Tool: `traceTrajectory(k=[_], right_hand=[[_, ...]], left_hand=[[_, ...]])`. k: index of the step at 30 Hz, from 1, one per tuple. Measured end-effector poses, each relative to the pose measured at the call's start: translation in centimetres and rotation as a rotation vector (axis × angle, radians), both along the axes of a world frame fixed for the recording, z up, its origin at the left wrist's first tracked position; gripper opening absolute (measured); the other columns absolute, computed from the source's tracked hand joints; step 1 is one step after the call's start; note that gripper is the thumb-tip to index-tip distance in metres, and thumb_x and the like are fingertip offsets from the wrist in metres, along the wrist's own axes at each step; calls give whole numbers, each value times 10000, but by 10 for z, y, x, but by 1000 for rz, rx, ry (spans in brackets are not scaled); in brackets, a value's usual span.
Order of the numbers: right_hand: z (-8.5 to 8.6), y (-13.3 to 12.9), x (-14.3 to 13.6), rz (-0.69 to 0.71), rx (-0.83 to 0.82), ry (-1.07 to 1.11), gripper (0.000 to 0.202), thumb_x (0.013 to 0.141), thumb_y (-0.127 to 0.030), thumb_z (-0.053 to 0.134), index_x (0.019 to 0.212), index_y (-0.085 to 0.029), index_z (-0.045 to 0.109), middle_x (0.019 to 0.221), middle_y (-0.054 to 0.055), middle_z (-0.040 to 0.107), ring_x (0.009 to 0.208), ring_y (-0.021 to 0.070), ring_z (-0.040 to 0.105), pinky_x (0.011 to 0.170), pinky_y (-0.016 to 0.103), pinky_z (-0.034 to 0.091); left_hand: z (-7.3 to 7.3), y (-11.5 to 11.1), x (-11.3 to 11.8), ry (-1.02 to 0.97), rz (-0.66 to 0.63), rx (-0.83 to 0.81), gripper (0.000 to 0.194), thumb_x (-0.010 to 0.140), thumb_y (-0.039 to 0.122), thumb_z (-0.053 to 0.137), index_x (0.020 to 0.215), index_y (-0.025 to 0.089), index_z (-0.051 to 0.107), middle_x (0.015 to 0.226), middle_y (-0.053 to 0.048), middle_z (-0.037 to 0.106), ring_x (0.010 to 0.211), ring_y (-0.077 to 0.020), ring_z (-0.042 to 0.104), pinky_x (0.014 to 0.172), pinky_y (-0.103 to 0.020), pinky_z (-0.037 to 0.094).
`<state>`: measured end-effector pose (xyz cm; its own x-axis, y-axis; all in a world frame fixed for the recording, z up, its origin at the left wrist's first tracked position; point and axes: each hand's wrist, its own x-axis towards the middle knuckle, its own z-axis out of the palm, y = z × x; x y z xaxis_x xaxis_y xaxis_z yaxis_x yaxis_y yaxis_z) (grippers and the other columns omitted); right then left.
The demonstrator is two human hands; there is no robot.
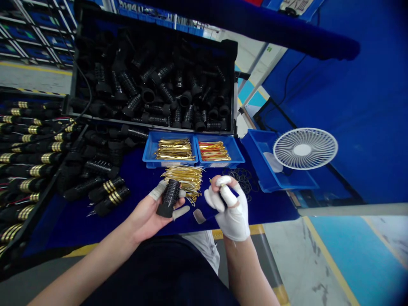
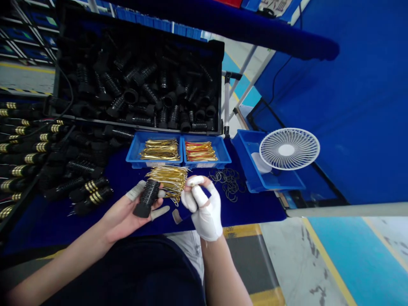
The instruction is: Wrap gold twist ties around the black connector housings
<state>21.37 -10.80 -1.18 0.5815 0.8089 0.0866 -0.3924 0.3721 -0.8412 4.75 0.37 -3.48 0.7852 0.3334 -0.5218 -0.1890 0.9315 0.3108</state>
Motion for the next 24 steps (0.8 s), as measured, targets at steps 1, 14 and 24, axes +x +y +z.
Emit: traceTrajectory(k=[1, 14, 24], right_hand=[[-2, -3, -1, 6, -61, -124, 47, 935, -243, 649, 917, -223, 688, 811, -26, 561, 468, 32, 338, 500, 225, 304], [-20, -2, -16, 77, -364, -627, 86, 902, -257, 653, 830, -211, 644, 809, -13, 669, 767, 155, 607, 770, 276, 471], [-23, 3, -22, 111, -411, -718, 156, 913, -212, 607, 760, -207, 581, 715, -32, 623, 711, 144, 585, 751, 267, 438]], left_hand=[[1, -1, 3, -6, -9, -3, 334, 1002, 372, 520, 1171, 124, 669, 1081, -148, 734, 936, -249, 722, 1024, -525, 507], [2, -11, 13, 41, -36, 298, 364, 923, 442, 660, 1116, 134, 690, 740, -54, 691, 681, -153, 639, 842, -372, 568], [5, -22, 18, 204, 4, 376, 531, 811, 605, 717, 1143, 192, 684, 908, -56, 723, 719, -172, 655, 707, -298, 537]])
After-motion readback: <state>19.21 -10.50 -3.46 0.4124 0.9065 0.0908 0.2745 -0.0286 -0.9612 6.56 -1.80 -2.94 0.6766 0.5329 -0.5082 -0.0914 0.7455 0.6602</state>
